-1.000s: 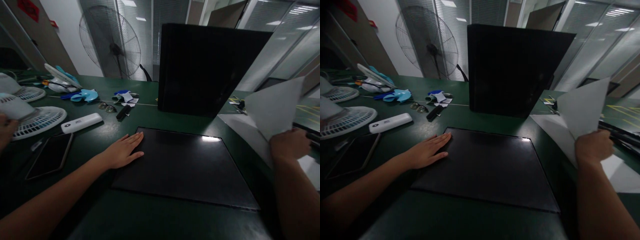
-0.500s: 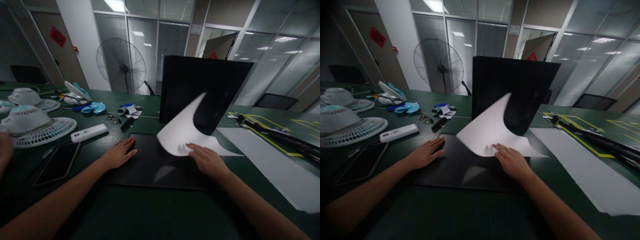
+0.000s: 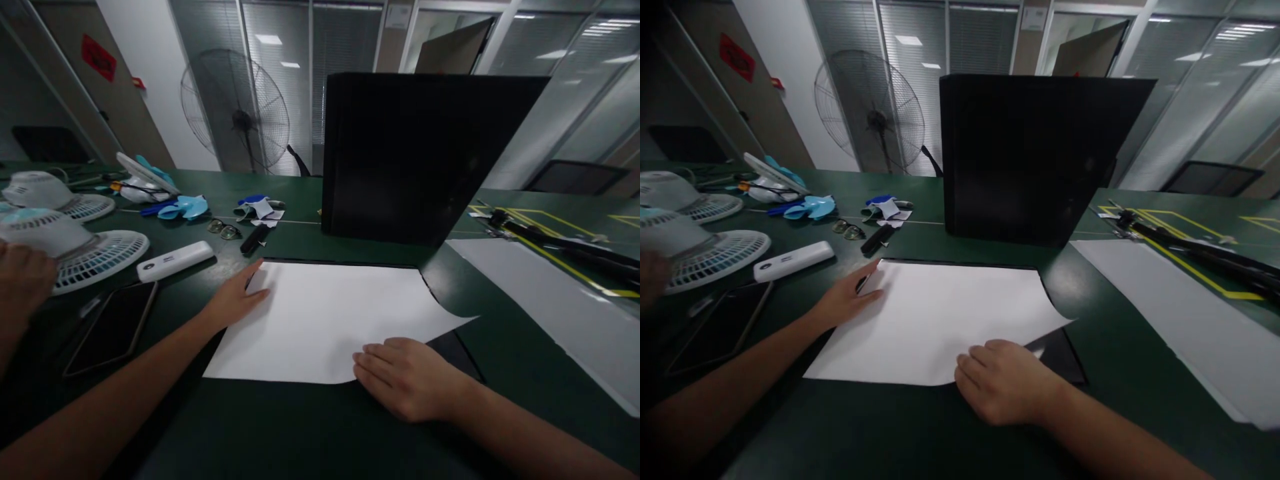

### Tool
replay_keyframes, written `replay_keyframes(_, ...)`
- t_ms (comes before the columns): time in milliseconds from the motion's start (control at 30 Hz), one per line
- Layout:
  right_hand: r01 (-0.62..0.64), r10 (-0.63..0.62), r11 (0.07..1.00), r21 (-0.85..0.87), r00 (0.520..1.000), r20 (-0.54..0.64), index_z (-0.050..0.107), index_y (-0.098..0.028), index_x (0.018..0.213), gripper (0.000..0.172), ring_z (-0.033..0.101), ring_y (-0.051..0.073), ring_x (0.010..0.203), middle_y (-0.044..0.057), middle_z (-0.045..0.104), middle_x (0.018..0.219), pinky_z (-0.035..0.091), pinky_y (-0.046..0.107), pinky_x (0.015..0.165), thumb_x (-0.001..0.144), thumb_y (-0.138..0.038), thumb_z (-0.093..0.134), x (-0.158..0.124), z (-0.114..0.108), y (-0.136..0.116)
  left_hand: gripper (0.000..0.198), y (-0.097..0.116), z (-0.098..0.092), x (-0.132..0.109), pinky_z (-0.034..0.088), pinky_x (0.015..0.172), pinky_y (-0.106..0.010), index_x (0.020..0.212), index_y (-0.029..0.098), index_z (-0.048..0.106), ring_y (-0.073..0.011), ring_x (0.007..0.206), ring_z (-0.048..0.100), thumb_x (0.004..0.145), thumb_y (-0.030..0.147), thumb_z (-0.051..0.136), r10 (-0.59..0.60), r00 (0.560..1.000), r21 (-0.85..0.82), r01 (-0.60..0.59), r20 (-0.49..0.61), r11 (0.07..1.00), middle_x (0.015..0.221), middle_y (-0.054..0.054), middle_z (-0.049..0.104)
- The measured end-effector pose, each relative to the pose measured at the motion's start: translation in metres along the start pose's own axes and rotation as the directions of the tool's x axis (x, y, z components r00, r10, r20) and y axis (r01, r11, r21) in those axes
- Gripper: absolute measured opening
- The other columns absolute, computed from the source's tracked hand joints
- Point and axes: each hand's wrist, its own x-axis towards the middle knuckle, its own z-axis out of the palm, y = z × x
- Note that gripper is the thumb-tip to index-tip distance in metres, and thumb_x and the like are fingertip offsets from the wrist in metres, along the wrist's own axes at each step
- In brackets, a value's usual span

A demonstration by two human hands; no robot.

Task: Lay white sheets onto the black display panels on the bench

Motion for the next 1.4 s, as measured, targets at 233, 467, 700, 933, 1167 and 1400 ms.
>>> replay_keyframes(233,-0.223,0.213,0.975,0.012,0.944,0.253,0.071,-0.012,0.118,0.033,0.069,0.030,0.093,0.014,0.071,0.112,0.060,0.038,0.062,0.100,-0.039,0.066,0.015,-0.004,-0.024,0.075,-0.004,0.006,0.001,0.027,0.129,-0.055,0.153,0.019,0.059,-0.0356,0.158,0.034,0.106,0.070,0.030,0.123,0.981,0.205,-0.153,0.151,0.967,0.172,-0.014,0.033)
replay_keyframes(467,-0.349,0.312,0.934,0.072,0.898,0.310,0.062,-0.018,0.140,0.040,0.064,0.030,0.106,0.013,0.064,0.130,0.064,0.045,0.074,0.102,-0.029,0.063,0.021,0.002,-0.017,0.081,-0.011,0.006,0.005,0.017,0.130,-0.060,0.162,0.022,0.047,-0.0364,0.162,0.022,0.105,0.075,0.022,0.067,0.973,0.253,-0.123,0.220,0.960,0.175,-0.013,0.022)
replay_keyframes(700,-0.430,0.371,0.895,0.118,0.865,0.338,0.060,-0.021,0.145,0.041,0.056,0.033,0.119,0.014,0.057,0.141,0.063,0.047,0.083,0.105,-0.031,0.060,0.023,0.007,-0.018,0.090,-0.004,0.002,0.000,0.017,0.130,-0.058,0.159,0.023,0.050,-0.0356,0.162,0.023,0.099,0.085,0.028,0.133,0.965,0.237,-0.186,0.225,0.953,0.174,-0.013,0.025)
replay_keyframes(933,-0.550,0.507,0.825,0.132,0.822,0.259,0.063,-0.032,0.143,0.038,0.060,0.019,0.120,0.001,0.064,0.138,0.055,0.033,0.101,0.108,-0.045,0.058,-0.009,0.011,0.036,0.090,0.002,0.000,-0.001,0.019,0.128,-0.064,0.163,0.026,0.044,-0.0401,0.161,0.021,0.096,0.086,0.040,0.113,0.958,0.311,-0.194,0.262,0.930,0.175,-0.013,0.021)
replay_keyframes(1167,-0.967,0.992,0.109,-0.229,0.119,-0.031,0.055,-0.008,0.148,0.049,0.039,0.040,0.145,0.026,0.042,0.156,0.035,0.063,0.116,0.106,-0.033,0.056,-0.167,-0.009,0.149,0.092,-0.004,0.001,0.000,0.017,0.129,-0.063,0.165,0.023,0.040,-0.0384,0.162,0.018,0.097,0.085,0.034,0.112,0.953,0.325,-0.204,0.280,0.923,0.176,-0.014,0.018)
replay_keyframes(1400,-0.855,0.893,-0.434,-0.284,-0.450,-0.008,0.065,-0.015,0.128,0.047,0.060,0.028,0.119,0.012,0.061,0.129,0.052,0.054,0.105,0.102,-0.055,0.066,-0.251,-0.014,0.166,0.089,-0.008,0.003,0.001,0.019,0.128,-0.063,0.165,0.025,0.040,-0.0383,0.162,0.019,0.098,0.083,0.037,0.126,0.954,0.334,-0.216,0.272,0.917,0.176,-0.013,0.020)
